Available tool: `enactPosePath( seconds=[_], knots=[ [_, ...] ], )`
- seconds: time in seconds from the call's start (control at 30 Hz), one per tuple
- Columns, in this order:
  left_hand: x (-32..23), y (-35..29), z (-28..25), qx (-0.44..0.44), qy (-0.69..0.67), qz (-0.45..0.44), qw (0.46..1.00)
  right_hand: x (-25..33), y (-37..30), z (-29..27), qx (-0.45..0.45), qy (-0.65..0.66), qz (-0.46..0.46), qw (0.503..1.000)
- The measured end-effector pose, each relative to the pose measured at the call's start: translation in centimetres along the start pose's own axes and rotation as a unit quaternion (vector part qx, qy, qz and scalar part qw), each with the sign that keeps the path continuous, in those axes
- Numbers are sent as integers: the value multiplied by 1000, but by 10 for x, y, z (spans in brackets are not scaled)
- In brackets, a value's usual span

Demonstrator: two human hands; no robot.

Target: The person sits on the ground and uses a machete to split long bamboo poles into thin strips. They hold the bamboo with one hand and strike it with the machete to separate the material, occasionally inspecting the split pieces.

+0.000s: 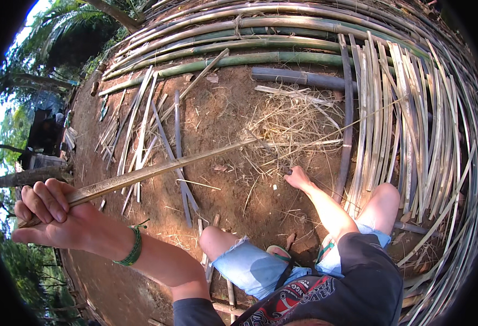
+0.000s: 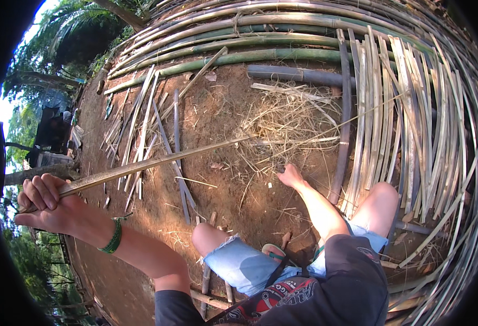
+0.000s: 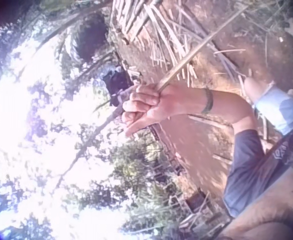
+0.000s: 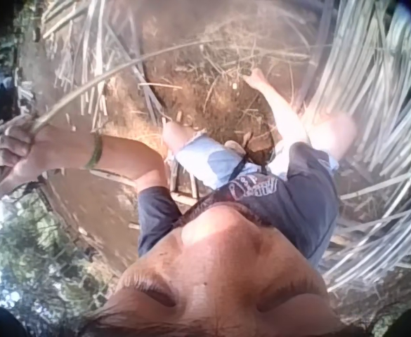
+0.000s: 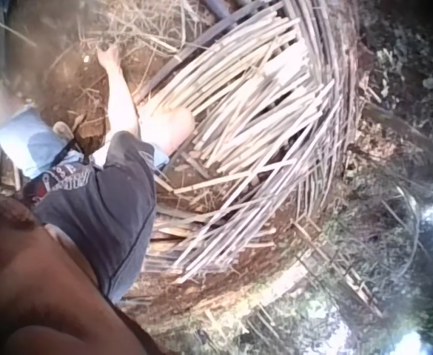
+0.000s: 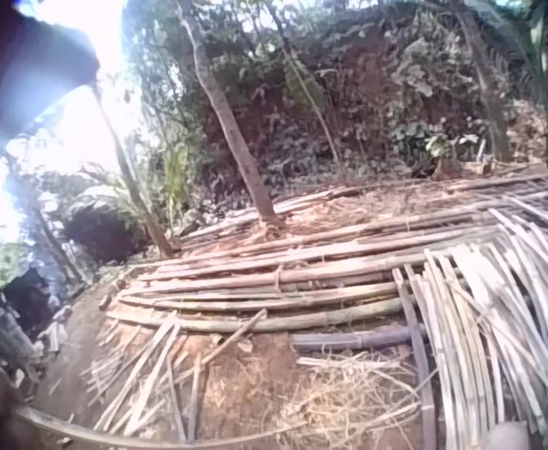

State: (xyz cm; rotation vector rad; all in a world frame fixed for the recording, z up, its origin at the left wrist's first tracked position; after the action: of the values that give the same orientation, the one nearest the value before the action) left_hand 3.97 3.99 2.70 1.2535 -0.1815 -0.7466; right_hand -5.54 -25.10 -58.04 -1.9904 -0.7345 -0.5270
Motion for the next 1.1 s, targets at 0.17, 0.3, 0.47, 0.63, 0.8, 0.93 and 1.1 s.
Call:
enactPosePath(
  seconds=[0.17, 0.3, 0.47, 0.63, 0.8, 0.93, 1.1],
  knots=[
    [-4, -1, 9, 41, -56, -42, 997, 34, 8, -6, 11, -26, -2, 1000],
    [-2, -1, 5, 24, -63, -52, 996, 30, 3, 1, 4, -14, 5, 1000],
    [4, 0, 12, 37, -84, -40, 995, 17, 34, -6, -16, -35, 24, 999],
    [0, -2, 4, -20, -1, -8, 1000, -5, -7, 12, 19, 67, 88, 994],
    [0, -7, 14, -77, 198, 67, 975, -5, -10, 22, -17, 42, 53, 998],
    [25, -1, 42, -167, 392, 129, 896, -28, 9, 34, -53, 82, 52, 994],
    [58, 21, 39, -214, 422, 124, 872, 2, -1, 21, 28, 136, 164, 977]
  ],
)
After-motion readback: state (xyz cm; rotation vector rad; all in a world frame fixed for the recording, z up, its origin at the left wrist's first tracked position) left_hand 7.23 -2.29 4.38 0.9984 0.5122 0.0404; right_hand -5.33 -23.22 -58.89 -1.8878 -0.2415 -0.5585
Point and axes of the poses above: each hand's wrist, its own y-axis towards the middle knuckle, its own z-axis out of the palm, x = y × z, the point moved 3 cm from there along y, towards the middle knuckle, and after that the axes turned 10 degrees about z, right-handed, at the moved point
